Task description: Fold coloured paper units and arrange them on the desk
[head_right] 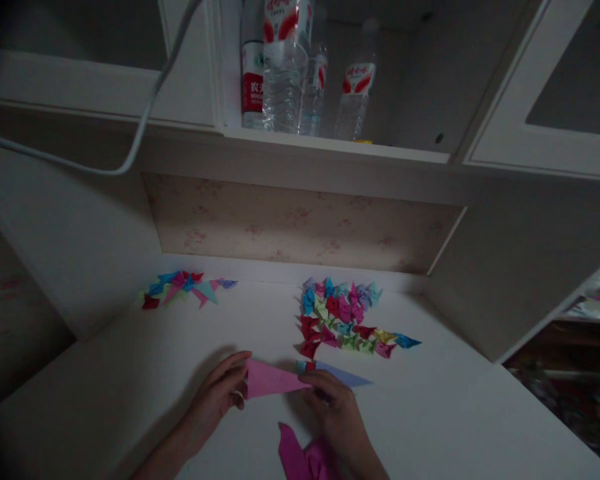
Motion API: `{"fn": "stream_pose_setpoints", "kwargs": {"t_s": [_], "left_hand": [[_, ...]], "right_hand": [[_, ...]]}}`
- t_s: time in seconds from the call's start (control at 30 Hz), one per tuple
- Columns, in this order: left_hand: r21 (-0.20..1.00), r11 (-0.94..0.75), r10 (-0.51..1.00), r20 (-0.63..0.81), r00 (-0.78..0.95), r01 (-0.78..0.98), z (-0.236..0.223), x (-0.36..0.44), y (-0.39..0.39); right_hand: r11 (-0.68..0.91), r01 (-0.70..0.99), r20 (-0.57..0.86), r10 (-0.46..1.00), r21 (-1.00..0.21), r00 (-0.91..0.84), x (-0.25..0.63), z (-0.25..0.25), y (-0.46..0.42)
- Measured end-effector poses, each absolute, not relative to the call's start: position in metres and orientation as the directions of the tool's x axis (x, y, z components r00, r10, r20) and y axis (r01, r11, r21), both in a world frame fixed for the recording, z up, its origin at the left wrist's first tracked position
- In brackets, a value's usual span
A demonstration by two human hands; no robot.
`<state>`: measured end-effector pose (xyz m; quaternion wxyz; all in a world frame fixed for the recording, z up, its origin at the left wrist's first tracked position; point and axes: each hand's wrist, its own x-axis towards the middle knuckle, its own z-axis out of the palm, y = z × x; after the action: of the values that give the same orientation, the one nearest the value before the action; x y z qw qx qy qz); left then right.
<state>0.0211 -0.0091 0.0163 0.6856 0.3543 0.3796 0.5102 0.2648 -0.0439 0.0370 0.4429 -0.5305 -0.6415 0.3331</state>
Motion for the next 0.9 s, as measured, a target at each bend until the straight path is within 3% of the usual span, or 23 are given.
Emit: {"fn": "stream_pose_setpoints", "kwargs": {"t_s": [0.27,0.9], "left_hand": [[0.91,0.253,0.927,-0.13,0.351,-0.33,0.022,0.026,-0.016],[0.93,0.219,0.928,-0.105,0.356,-0.295,0.016,0.025,-0.012]], "right_hand": [[0.17,0.313,0.187,0.982,-0.934,0.024,0.269,0.028,-0.047],[0.112,0.386,0.127,0.992,-0.916,0.013,0.27,0.032,-0.074]]}}
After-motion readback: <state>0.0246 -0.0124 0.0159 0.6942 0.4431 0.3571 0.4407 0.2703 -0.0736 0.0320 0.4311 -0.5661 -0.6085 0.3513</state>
